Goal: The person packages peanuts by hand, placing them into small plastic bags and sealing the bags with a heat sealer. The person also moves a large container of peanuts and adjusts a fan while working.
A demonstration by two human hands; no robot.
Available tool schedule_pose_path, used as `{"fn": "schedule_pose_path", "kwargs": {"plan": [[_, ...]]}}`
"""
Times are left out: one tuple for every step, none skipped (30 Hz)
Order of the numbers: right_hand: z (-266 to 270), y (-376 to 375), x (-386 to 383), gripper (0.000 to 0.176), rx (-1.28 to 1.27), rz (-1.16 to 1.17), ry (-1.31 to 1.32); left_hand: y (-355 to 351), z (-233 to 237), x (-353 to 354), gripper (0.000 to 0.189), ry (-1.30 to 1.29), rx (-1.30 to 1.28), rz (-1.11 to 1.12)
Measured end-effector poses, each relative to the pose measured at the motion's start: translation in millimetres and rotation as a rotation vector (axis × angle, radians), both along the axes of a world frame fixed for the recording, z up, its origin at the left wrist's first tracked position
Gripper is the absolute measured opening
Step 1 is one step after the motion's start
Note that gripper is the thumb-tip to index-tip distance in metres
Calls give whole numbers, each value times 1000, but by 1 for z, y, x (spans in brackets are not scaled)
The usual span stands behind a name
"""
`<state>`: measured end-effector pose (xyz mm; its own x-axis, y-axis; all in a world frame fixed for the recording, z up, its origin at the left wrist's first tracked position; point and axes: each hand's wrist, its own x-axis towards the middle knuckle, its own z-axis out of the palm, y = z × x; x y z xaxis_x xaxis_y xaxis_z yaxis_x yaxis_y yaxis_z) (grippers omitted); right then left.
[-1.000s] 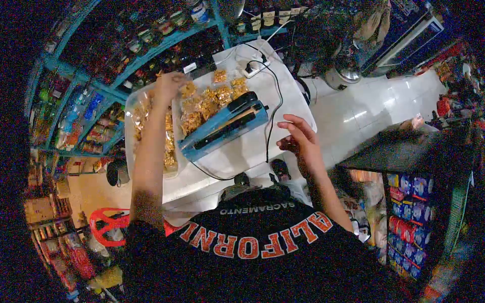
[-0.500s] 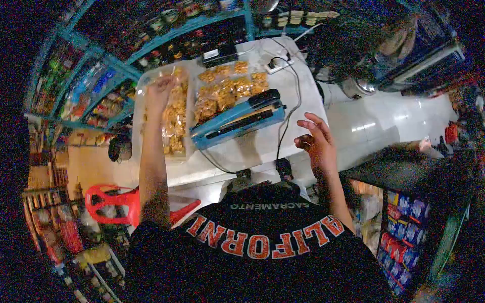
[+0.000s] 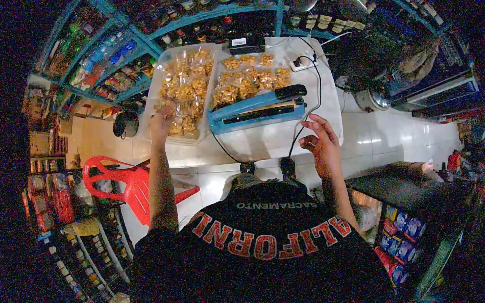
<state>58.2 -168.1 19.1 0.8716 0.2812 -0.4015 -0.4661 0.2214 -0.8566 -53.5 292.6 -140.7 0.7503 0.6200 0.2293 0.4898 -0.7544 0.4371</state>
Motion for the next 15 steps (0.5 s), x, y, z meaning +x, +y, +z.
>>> {"fn": "schedule_pose_path", "kwargs": {"plan": [[0,0,-1,30,2,-2,4,1,-2,4,28,-77,-97,-35],[-2,0,-1,30,1,-4,1,1,-3,6,28,-81,-98,-38],[-3,0,-2,30,6,0,1,-19,22,14,31,-42,-119,-29],[-3,-1,-2,29,10,4,1,-37,44,23,33,-4,-141,-21],[-3,-1,-3,29,7,0,-2,-47,56,33,33,-7,-144,-26],[-3,0,-4,29,-4,-10,8,-55,66,44,35,-43,-140,12],[-2,0,-4,28,-16,-21,18,-57,69,54,38,-80,-137,49],[-1,0,-5,28,-18,-27,15,-58,70,63,38,-82,-140,43],[-1,0,-6,28,-24,-33,19,-56,69,73,37,-90,28,-43],[-1,0,-7,28,-29,-40,23,-54,69,83,37,-99,197,-128],[0,-1,-8,28,-28,-50,20,-54,67,94,33,-50,210,-96],[1,-1,-9,30,-46,-45,16,-54,68,101,33,-55,212,-107],[2,-1,-10,32,-64,-40,13,-54,69,107,32,-41,293,-165],[1,-2,-11,32,-61,-52,10,-54,70,113,32,-29,375,-223],[0,-4,-12,32,-48,-59,9,-55,70,118,31,-19,371,-203]]}}
